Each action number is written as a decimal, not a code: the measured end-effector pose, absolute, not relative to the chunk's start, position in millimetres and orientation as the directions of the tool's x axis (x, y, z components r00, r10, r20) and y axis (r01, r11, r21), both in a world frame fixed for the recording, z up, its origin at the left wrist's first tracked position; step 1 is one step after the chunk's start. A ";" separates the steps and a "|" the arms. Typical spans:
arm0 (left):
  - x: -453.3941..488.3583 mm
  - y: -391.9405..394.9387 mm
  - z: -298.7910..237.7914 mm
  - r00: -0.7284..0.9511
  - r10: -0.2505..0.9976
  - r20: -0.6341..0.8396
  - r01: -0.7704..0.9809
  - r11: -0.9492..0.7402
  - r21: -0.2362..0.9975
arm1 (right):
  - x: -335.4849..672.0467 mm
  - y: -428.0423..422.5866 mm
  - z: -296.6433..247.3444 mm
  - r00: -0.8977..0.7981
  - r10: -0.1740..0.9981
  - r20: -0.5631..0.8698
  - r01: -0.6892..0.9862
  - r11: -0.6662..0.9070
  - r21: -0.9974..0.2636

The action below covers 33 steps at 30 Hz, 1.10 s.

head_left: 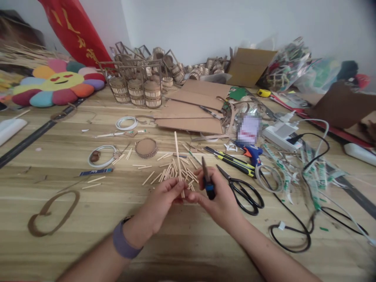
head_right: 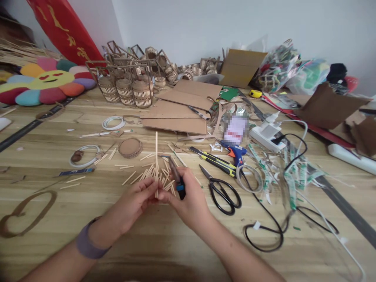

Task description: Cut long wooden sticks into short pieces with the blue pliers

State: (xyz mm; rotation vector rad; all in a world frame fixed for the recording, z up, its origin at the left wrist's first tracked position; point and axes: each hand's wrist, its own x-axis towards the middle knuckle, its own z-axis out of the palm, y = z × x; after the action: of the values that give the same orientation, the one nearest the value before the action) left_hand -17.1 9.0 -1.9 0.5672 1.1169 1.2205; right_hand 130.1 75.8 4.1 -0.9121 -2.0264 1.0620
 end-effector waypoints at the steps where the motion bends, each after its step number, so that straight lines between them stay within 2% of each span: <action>1: -17.8 9.9 -2.4 -0.078 0.924 -0.374 -0.486 0.292 0.824 | 129.7 74.9 3.7 -0.563 0.782 0.267 0.281 0.485 -0.828; 4: -16.0 11.1 -3.1 -0.057 0.932 -0.357 -0.554 0.268 0.788 | 128.1 71.5 -0.4 -0.613 0.717 0.333 0.286 0.594 -0.752; 10: -9.6 10.0 -5.5 0.007 0.965 -0.264 -0.510 0.231 0.829 | 126.8 69.8 -8.1 -0.608 0.723 0.328 0.326 0.604 -0.728; 12: -11.6 9.8 -4.8 -0.017 0.966 -0.258 -0.471 0.219 0.854 | 127.1 71.2 -6.0 -0.604 0.722 0.336 0.308 0.601 -0.738; 14: -15.7 9.6 -2.3 -0.113 0.960 -0.256 -0.406 0.191 0.894 | 128.1 73.0 -0.8 -0.589 0.748 0.306 0.297 0.552 -0.780; 16: -20.5 9.1 0.7 -0.244 0.940 -0.240 -0.346 0.147 0.927 | 129.6 74.5 6.1 -0.584 0.797 0.158 0.303 0.394 -0.868; 18: -24.4 8.3 2.4 -0.301 0.932 -0.202 -0.334 0.095 0.938 | 130.6 75.1 11.6 -0.621 0.781 -0.071 0.253 0.114 -0.961; 20: -25.7 7.2 1.7 -0.240 0.955 -0.176 -0.373 0.077 0.925 | 130.1 74.0 12.9 -0.706 0.658 -0.262 0.153 -0.219 -0.964; 22: -24.0 6.0 -1.0 -0.092 0.979 -0.183 -0.431 0.127 0.894 | 128.0 71.3 9.8 -0.782 0.514 -0.353 0.082 -0.477 -0.875; 23: -22.4 5.5 -2.4 -0.021 0.980 -0.198 -0.455 0.167 0.875 | 126.6 69.5 7.5 -0.806 0.457 -0.377 0.070 -0.558 -0.827; 25: -18.9 4.9 -4.3 0.054 0.971 -0.233 -0.490 0.229 0.841 | 124.2 66.2 3.2 -0.831 0.385 -0.401 0.060 -0.655 -0.753; 28: -16.8 5.6 -3.1 0.012 0.966 -0.259 -0.516 0.228 0.826 | 123.4 62.9 2.0 -0.835 0.368 -0.409 0.015 -0.728 -0.685; 33: -23.8 7.9 3.2 -0.034 0.969 -0.244 -0.498 0.196 0.845 | 125.4 60.7 10.3 -0.824 0.313 -0.472 0.114 -0.725 -0.679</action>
State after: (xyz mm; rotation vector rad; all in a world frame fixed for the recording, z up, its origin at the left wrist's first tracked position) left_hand -23.8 7.9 3.2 0.6190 0.9903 1.3074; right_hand 125.4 60.7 10.3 -0.8836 -1.1125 2.6753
